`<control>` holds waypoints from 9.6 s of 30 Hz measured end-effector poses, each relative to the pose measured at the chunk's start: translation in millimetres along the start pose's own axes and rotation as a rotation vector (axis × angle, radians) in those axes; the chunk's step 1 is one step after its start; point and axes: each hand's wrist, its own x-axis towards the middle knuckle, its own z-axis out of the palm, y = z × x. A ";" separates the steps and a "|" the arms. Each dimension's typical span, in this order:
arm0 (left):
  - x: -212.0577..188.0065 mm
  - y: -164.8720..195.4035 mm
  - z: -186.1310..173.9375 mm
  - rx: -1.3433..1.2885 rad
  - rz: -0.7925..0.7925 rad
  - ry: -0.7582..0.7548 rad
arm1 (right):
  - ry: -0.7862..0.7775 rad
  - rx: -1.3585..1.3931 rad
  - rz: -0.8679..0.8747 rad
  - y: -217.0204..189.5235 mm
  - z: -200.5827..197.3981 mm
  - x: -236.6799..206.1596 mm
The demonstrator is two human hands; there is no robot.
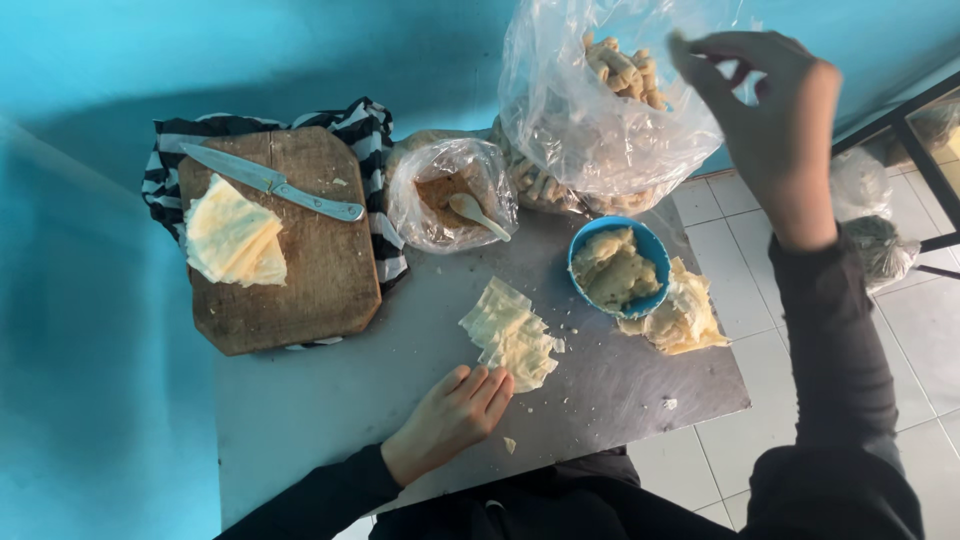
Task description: The person sits at a metal table and folds thin pastry wrappers by hand, placing filling from a blue bowl onto each wrapper. They use a spoon to scoop brown paste from a plastic container onto the wrappers and fold them, setting finished filled pieces into the bowl.
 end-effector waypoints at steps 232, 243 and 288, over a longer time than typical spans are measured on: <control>7.0 -8.1 15.1 -0.194 -0.112 0.157 | -0.489 0.372 0.490 -112.6 59.5 -216.3; 10.1 -6.1 10.6 -0.198 -0.156 0.153 | -0.444 0.389 0.382 -127.4 63.8 -211.5; 13.3 -11.7 4.3 -0.126 -0.025 0.159 | -0.507 0.536 0.251 -116.7 65.6 -227.4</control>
